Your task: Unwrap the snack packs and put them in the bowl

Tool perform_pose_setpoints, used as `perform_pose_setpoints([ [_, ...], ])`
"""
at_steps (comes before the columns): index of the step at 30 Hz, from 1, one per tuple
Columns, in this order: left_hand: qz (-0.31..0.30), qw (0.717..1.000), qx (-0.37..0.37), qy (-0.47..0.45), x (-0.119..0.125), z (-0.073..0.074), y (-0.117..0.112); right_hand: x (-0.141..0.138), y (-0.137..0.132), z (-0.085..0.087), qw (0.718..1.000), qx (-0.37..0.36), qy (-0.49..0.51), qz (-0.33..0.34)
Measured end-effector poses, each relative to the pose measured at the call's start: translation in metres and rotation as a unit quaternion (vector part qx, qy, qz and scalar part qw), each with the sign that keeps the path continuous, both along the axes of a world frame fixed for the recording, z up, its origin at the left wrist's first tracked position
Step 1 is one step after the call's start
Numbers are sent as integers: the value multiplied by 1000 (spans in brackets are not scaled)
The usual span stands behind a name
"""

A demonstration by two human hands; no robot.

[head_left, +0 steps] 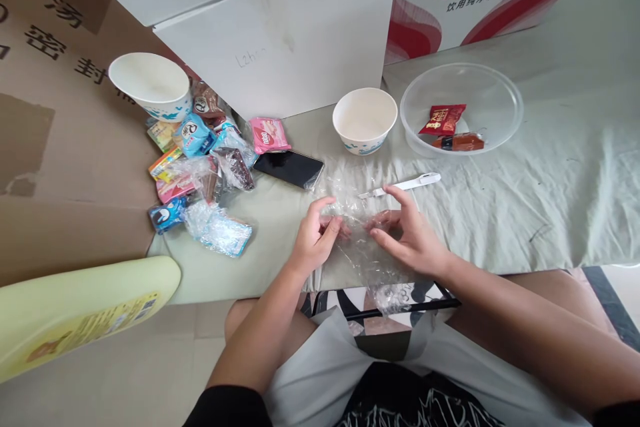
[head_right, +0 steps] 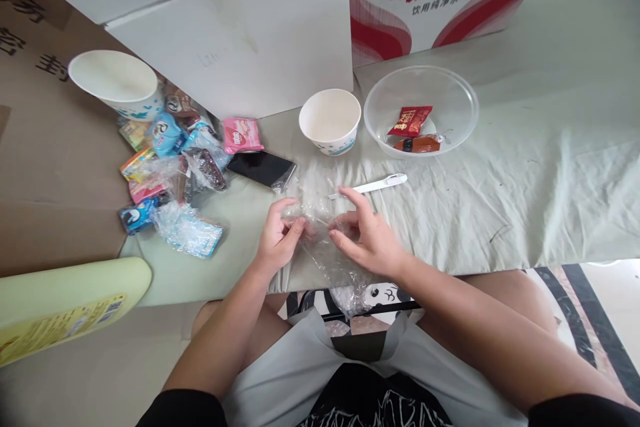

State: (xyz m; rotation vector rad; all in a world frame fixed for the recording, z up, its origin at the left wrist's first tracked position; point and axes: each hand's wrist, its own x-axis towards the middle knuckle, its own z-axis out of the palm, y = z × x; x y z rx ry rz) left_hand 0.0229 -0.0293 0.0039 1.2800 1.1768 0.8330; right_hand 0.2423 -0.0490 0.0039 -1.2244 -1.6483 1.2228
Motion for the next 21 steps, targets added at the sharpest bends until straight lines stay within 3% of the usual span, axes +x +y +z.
perform_pose_setpoints([
  [5,-12,999,22,31,-1,2,2,1,0,-1,996,91,-21,11],
  [9,-29,995,35,89,-2,6,2,-1,4,9,991,106,-63,46],
  [15,-41,992,36,115,-1,10,3,-3,5,10,990,110,-80,23],
  [21,-55,990,50,116,-4,6,3,-1,7,10,976,154,-113,109],
])
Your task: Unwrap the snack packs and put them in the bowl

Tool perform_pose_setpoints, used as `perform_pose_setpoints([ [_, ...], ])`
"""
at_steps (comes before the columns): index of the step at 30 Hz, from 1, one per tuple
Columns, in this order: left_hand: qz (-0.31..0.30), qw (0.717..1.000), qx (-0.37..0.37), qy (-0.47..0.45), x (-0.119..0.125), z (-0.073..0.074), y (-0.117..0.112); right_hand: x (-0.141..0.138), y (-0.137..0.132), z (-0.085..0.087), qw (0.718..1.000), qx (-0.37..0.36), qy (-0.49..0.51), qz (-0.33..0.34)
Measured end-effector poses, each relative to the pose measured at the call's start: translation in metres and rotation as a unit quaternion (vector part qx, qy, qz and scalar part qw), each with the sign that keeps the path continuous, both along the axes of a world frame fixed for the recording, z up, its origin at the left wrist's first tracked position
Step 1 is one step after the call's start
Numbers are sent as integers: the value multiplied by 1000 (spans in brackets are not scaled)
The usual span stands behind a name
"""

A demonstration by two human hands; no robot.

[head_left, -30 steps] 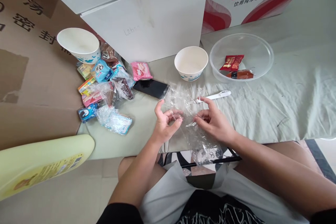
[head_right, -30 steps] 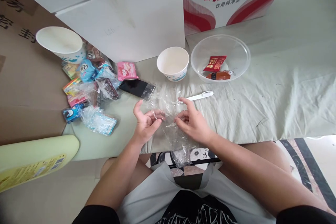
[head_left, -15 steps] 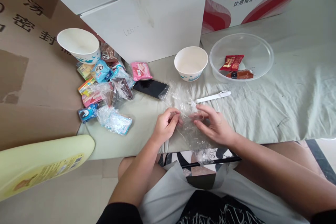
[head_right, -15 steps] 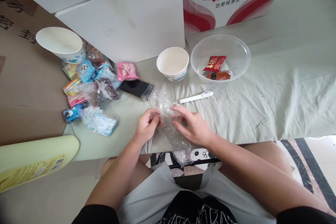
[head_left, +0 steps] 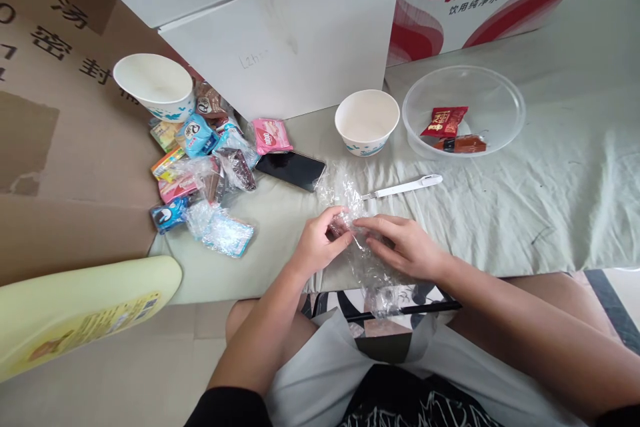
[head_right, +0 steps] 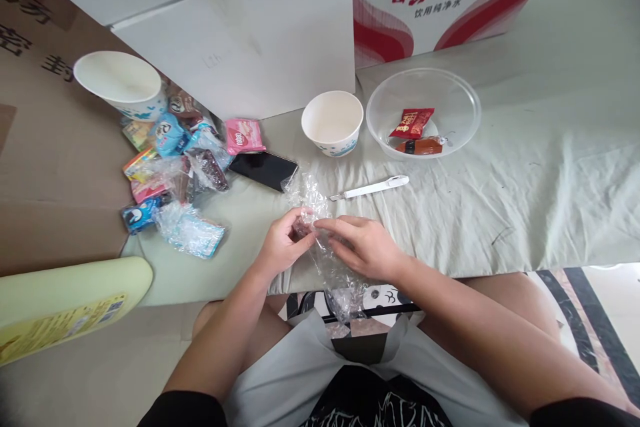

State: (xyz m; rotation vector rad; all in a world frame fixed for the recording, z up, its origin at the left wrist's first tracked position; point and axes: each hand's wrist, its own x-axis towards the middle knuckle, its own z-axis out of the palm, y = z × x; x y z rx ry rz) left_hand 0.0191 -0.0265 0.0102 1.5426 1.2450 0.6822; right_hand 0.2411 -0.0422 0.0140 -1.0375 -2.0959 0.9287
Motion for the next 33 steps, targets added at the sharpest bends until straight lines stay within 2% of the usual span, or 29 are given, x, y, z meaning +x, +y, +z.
perform_pose_setpoints([
  [4,-4,1000,1,-2,1,1,0,0,1,-1,1000,6,-17,1],
  [12,23,999,41,4,2,-5,-1,1,2,-2,996,-12,-31,-80],
  [16,35,991,123,35,2,-7,-2,1,2,-3,990,-14,-48,-131],
  [19,26,977,200,62,3,-8,-1,0,3,-5,989,-5,-50,-140],
  [25,1,962,253,107,6,-11,0,1,4,-6,991,71,-15,-113],
  [30,58,935,304,171,7,-12,-2,3,3,-3,971,183,1,-152],
  [33,41,948,289,129,6,-8,-2,5,3,-3,979,184,15,-85],
])
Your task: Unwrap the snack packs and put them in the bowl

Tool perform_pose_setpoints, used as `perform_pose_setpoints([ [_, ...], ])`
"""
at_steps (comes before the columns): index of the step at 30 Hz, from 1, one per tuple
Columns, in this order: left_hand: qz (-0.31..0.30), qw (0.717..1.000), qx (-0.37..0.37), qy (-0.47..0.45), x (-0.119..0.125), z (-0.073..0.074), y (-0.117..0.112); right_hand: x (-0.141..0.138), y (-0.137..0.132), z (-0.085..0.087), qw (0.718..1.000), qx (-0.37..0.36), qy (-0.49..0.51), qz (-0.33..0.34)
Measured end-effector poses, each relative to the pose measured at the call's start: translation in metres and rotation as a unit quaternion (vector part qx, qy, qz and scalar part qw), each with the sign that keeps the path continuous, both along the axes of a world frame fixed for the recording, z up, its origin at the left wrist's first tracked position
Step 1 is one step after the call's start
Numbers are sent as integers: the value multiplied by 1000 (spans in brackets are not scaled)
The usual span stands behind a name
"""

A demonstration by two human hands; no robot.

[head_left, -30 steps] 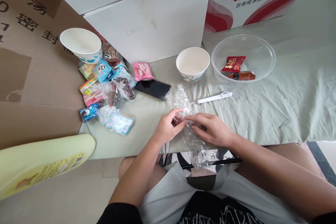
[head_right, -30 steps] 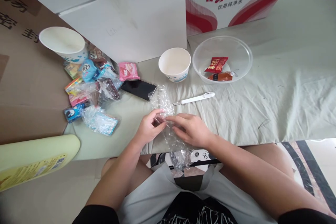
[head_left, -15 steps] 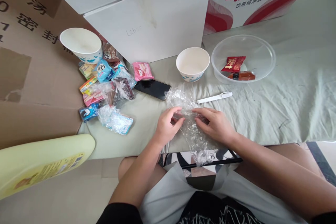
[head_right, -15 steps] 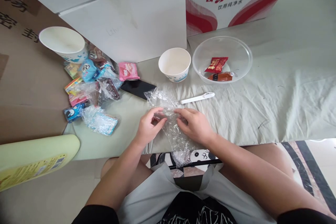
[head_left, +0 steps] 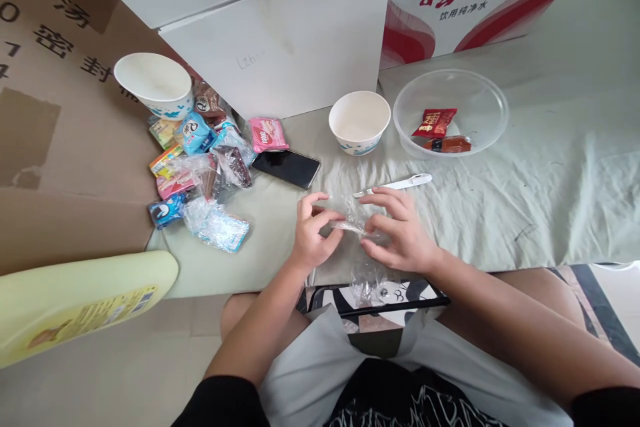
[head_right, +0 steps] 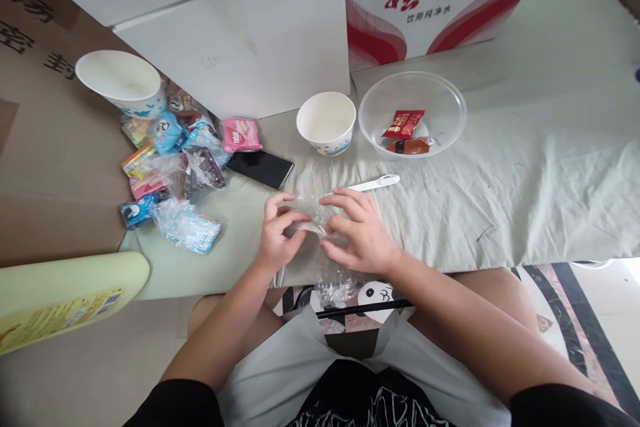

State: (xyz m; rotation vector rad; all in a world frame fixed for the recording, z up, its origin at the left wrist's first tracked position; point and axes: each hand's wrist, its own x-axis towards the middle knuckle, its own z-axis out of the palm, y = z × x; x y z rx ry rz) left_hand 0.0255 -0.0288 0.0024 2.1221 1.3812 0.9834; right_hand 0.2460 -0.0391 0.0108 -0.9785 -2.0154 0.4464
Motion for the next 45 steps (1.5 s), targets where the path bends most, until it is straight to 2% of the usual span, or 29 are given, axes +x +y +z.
perform_pose_setpoints([
  [3,-50,994,-26,-98,-1,4,0,3,1,-1,994,-68,5,91],
  [5,-62,980,-61,-177,-2,4,1,5,2,-1,984,-139,21,112],
  [8,-20,955,-144,-260,-3,4,0,8,2,3,966,-238,52,81],
  [10,0,935,-207,-290,-1,5,-1,8,2,6,957,-277,74,42],
  [13,-42,907,-290,-303,3,10,-4,5,1,8,945,-303,121,-19],
  [15,-49,900,-316,-296,7,12,-6,3,1,8,936,-311,163,-41],
  [18,32,911,-291,-290,8,9,-4,2,0,5,917,-339,208,-45],
  [21,130,923,-209,-295,3,3,1,4,1,3,902,-376,212,-34],
  [24,169,934,-150,-278,-2,1,6,5,1,3,893,-410,187,10],
  [28,148,942,-172,-247,0,3,7,4,1,3,886,-426,177,53],
  [31,140,946,-193,-220,3,2,8,1,1,2,872,-424,237,63],
  [38,120,974,-172,-89,5,3,7,0,2,6,823,-437,358,62],
  [42,93,973,-181,-109,4,1,4,2,2,11,778,-451,424,102],
  [45,72,972,-176,-136,3,2,4,4,1,13,756,-486,415,145],
])
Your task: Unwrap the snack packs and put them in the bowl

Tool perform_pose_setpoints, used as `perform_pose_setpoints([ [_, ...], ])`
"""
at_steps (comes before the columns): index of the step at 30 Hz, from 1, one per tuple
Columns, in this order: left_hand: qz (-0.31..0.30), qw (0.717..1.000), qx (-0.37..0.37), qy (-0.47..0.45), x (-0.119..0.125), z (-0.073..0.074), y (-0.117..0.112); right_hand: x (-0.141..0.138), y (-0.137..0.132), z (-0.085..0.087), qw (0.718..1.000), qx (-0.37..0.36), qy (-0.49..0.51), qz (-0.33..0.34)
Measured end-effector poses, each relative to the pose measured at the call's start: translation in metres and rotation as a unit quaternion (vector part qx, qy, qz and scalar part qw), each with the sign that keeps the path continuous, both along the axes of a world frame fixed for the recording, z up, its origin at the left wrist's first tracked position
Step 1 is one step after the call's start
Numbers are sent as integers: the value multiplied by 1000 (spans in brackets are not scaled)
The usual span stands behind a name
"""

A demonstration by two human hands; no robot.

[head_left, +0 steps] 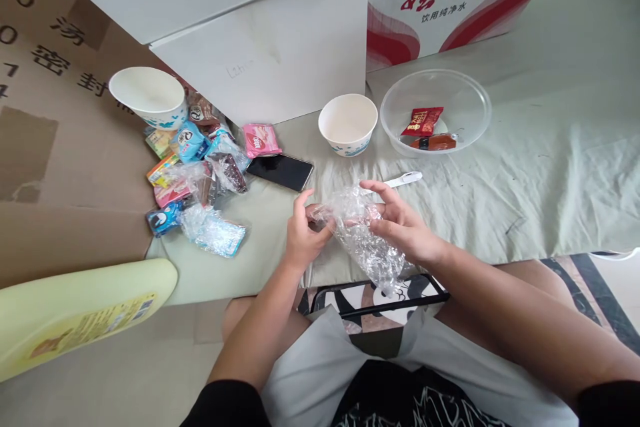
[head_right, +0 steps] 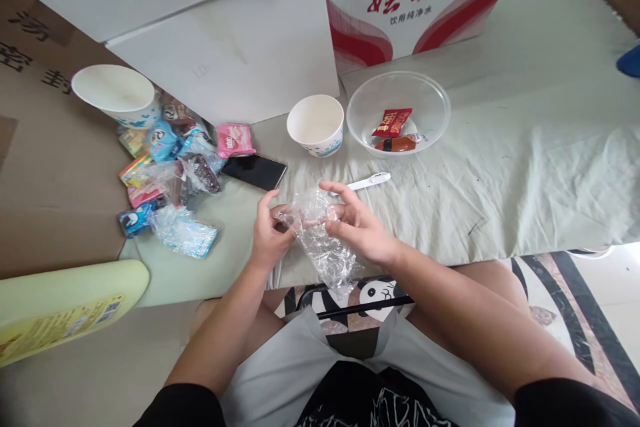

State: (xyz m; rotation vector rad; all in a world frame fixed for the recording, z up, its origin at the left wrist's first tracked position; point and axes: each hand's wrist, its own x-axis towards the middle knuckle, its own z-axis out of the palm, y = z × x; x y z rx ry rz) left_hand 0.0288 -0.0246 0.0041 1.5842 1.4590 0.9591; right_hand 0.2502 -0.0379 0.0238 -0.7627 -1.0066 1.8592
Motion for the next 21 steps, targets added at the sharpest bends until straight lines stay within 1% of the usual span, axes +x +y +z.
perform_pose_setpoints([
  [2,-16,999,23,24,-1,2,1,1,-1,0,1000,-7,-5,30],
  [4,-40,997,50,49,-1,6,2,0,-1,0,999,-8,-8,39],
  [6,-61,995,68,34,-1,9,3,-1,-1,0,1000,5,-8,30],
  [8,-75,995,63,-10,-1,11,2,-2,1,-1,999,24,-18,20],
  [10,-86,995,25,-52,-1,11,0,-3,2,-3,998,35,-44,15],
  [12,-83,992,-30,-88,-1,9,-3,-4,2,-5,995,48,-85,7],
  [14,-62,987,-77,-128,-2,5,-5,-5,2,-7,987,76,-138,-7],
  [17,-27,971,-124,-201,-3,0,-4,-7,1,-11,969,120,-214,-26],
  [21,11,947,-172,-272,-2,-3,-1,-8,1,-14,956,137,-255,-49],
])
